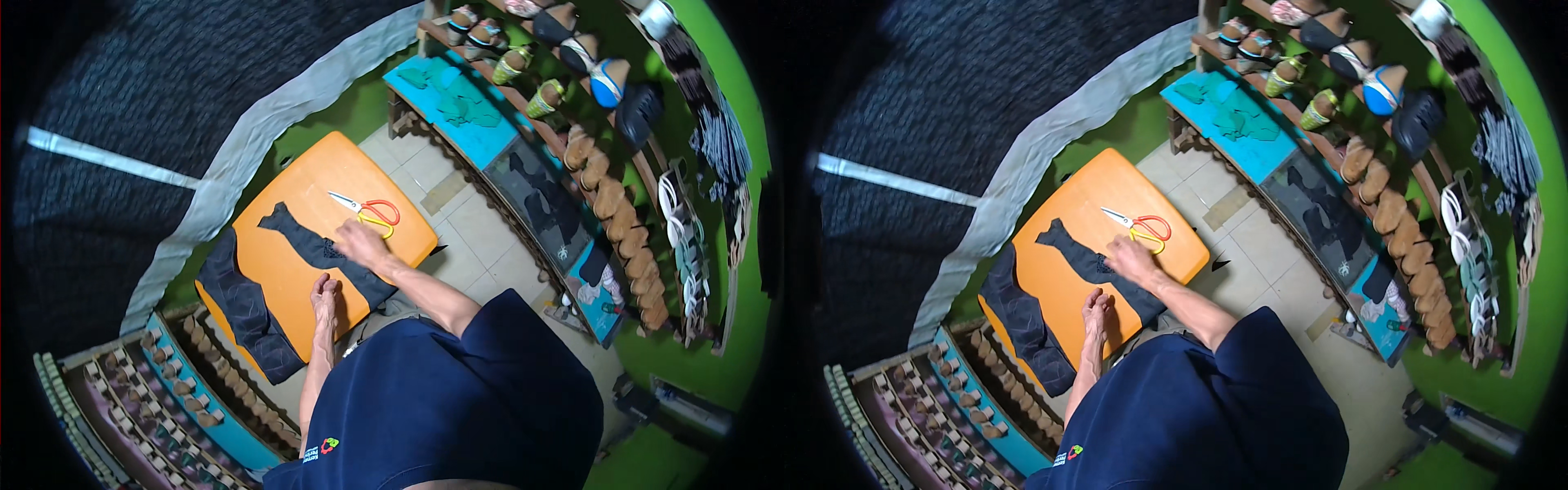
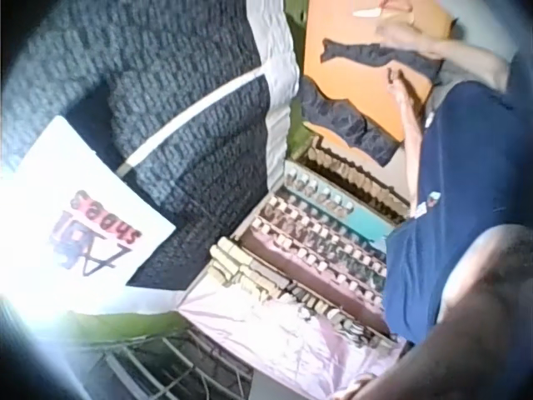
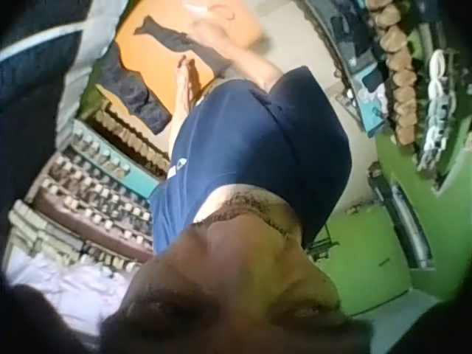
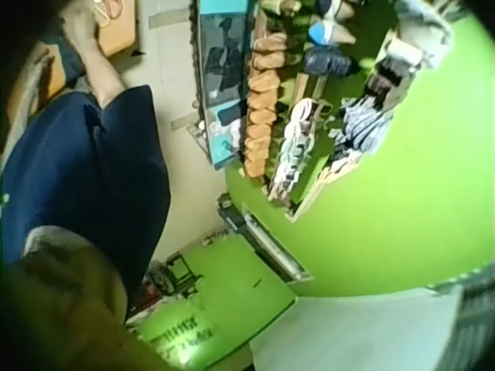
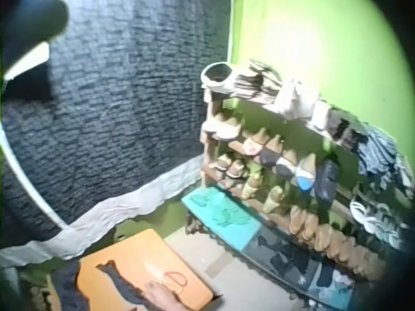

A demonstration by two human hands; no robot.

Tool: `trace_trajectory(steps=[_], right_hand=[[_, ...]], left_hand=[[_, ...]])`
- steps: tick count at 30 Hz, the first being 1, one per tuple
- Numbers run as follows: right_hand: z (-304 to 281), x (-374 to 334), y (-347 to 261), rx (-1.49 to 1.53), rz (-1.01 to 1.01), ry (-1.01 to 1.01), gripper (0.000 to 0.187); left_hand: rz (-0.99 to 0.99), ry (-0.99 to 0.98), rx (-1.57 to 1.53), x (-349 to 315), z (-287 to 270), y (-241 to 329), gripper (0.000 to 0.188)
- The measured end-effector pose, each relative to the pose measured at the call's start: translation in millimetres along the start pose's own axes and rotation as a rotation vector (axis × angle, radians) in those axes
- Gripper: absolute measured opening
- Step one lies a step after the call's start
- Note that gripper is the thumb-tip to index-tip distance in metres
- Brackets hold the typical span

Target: The person uses yellow-handled scissors to cut a large piece of dark patterned fabric laid out on an orange table. They follow pre-drawn lines to cut out specific shapes, including a large central piece and smaller rectangular sections, while occasionally adjusting the fabric's position.

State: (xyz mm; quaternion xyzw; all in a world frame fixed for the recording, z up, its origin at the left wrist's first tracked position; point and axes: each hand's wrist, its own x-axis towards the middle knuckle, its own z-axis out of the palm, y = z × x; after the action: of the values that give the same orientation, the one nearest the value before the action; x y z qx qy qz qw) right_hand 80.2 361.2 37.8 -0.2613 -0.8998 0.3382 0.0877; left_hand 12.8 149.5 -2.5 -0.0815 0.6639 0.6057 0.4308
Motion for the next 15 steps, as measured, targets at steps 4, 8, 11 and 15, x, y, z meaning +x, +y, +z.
trace_trajectory(steps=[4, 8, 11, 15], right_hand=[[34.1, -5.7, -10.7, -0.154, 0.059, -0.065, 0.039], [53.2, -10.1, -1.6, -0.145, 0.099, 0.056, 0.027], [54.7, -12.9, 4.1, 0.125, 0.284, 0.048, 0.025], [35.5, -24.6, -9.7, 0.463, 0.405, -0.067, 0.031]], left_hand=[[-0.019, 0.033, 0.04, 1.1, 10.2, -2.4, 0.048], [-0.035, 0.029, 0.016, 5.4, 11.1, -8.9, 0.053], [-0.043, 0.059, 0.041, 2.4, 20.2, -4.8, 0.053], [-0.147, -0.08, -0.098, -4.3, 15.4, 8.6, 0.051]])
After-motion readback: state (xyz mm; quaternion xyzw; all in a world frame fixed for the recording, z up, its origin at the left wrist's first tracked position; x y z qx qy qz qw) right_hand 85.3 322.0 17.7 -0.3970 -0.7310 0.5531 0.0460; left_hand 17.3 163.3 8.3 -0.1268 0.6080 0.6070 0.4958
